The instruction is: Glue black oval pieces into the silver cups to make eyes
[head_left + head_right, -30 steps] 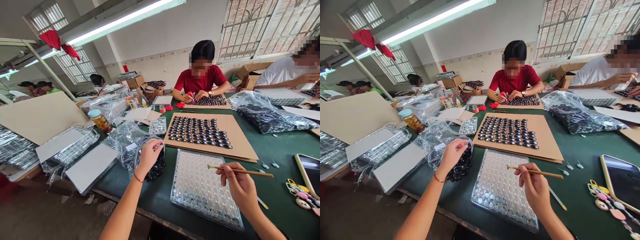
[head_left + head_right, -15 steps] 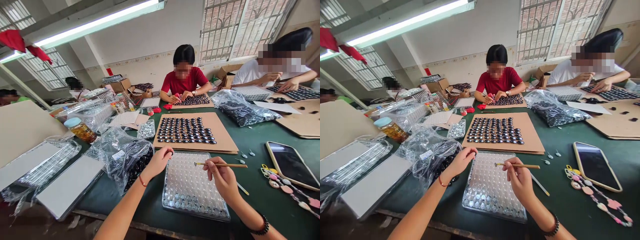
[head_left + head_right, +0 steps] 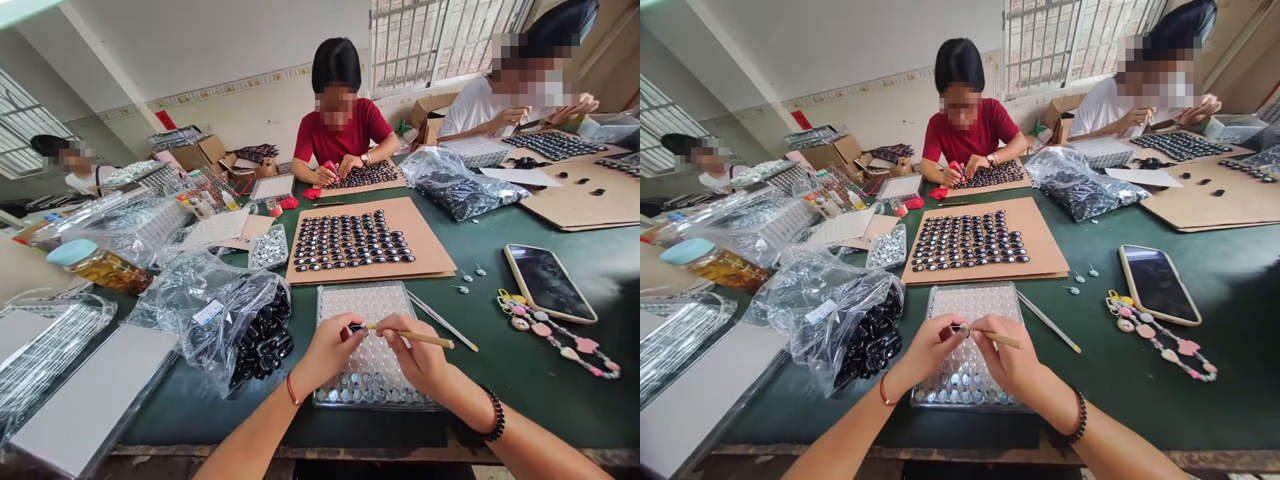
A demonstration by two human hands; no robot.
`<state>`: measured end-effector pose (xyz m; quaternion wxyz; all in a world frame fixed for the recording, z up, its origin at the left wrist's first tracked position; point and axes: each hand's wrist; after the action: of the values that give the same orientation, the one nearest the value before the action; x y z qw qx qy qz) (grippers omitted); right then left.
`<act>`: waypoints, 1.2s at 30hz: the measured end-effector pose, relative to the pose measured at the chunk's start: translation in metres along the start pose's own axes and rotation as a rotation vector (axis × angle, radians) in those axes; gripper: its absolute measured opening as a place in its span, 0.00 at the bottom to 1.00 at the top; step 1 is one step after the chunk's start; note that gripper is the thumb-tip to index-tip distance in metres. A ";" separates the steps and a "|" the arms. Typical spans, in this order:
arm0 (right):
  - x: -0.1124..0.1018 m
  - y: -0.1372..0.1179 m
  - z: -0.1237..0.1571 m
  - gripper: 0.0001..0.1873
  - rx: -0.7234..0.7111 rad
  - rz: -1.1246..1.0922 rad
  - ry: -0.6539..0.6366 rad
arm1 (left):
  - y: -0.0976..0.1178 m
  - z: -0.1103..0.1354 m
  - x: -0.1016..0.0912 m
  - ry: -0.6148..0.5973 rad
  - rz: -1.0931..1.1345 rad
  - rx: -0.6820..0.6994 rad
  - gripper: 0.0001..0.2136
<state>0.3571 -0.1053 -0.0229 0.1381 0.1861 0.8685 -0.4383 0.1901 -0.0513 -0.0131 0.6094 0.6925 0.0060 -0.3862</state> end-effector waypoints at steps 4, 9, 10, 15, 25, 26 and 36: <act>0.001 0.005 0.000 0.10 -0.009 0.088 -0.049 | -0.004 -0.002 0.005 0.013 0.052 -0.030 0.14; 0.003 0.008 0.002 0.10 -0.048 0.161 -0.087 | -0.004 -0.001 0.004 0.039 0.116 -0.063 0.14; 0.004 0.008 0.002 0.10 -0.051 0.170 -0.093 | -0.003 -0.001 0.004 0.035 0.125 -0.062 0.14; 0.004 0.009 0.001 0.10 -0.073 0.202 -0.108 | -0.002 0.000 0.003 0.016 0.167 -0.072 0.13; 0.009 0.004 0.001 0.11 -0.116 0.184 -0.147 | -0.004 0.000 0.009 0.094 0.230 -0.065 0.12; 0.010 0.004 0.000 0.11 -0.061 0.133 -0.143 | -0.005 0.000 0.010 0.096 0.240 -0.067 0.11; 0.003 0.018 -0.009 0.15 0.528 -0.371 -0.129 | -0.001 0.003 0.010 0.062 0.204 0.005 0.11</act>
<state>0.3617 -0.0880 -0.0319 0.0577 0.0260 0.7334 -0.6768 0.1950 -0.0582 -0.0188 0.6432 0.7028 -0.0466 -0.3004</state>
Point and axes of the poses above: each hand's wrist, its own z-axis away from the middle knuckle, its own x-axis out of the palm, y = z × x, and after that the axes turned 3 degrees about y, right-handed
